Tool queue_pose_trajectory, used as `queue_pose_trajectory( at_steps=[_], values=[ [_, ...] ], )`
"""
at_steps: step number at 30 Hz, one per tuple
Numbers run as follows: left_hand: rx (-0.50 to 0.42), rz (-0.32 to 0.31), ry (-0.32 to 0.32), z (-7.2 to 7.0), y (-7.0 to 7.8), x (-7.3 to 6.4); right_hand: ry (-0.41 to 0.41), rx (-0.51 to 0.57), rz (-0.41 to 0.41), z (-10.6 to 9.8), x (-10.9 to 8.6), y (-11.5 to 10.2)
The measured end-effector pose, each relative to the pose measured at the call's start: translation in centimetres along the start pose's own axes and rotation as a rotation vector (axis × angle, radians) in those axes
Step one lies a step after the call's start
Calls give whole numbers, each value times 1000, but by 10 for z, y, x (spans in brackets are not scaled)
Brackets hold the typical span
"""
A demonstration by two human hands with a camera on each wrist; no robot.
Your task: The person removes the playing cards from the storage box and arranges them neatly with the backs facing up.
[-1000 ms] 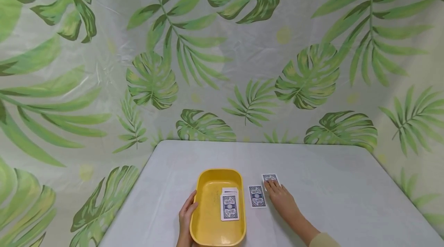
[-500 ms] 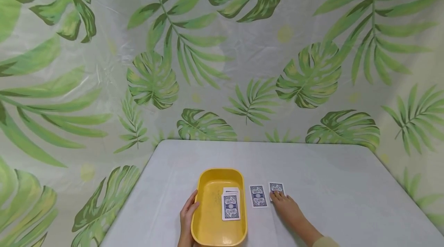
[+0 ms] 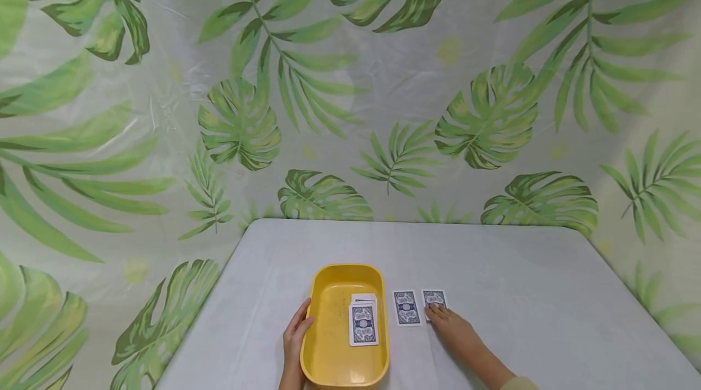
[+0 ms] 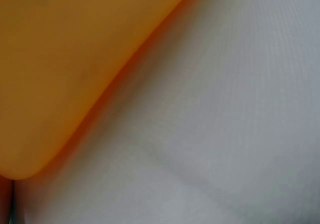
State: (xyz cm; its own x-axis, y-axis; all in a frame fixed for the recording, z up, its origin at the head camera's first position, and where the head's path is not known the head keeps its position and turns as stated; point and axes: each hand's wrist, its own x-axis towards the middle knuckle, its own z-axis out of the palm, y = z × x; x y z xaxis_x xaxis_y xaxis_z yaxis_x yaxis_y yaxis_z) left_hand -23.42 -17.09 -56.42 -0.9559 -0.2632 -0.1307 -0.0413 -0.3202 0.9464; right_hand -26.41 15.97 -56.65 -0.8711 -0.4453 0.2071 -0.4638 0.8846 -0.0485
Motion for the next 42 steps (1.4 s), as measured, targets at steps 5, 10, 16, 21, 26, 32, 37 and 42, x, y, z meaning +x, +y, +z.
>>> queue_pose_trajectory(
  at_steps=[5, 10, 16, 21, 26, 32, 37, 42],
  values=[
    [-9, 4, -3, -3, 0, 1, -86, 126, 68, -4, 6, -3],
    [-31, 2, 2, -4, 0, 1, -66, 119, 63, -20, 18, -13],
    [-18, -26, -3, -4, 0, -1, -16, 120, 75, -45, 39, -46],
    [-14, -28, -7, -5, 1, -3, 128, 120, -16, -59, 56, -83],
    [-23, -19, 3, -4, 3, -1, 157, 39, -123, -61, 67, -114],
    [-14, -2, -4, -3, 1, -1, -38, -155, -190, -45, 66, -135],
    [19, 0, -2, -2, 0, -3, -129, -297, -210, -30, 63, -138],
    [-39, 7, -25, -2, 0, -1, -153, -409, -216, -25, 69, -139]
  ],
)
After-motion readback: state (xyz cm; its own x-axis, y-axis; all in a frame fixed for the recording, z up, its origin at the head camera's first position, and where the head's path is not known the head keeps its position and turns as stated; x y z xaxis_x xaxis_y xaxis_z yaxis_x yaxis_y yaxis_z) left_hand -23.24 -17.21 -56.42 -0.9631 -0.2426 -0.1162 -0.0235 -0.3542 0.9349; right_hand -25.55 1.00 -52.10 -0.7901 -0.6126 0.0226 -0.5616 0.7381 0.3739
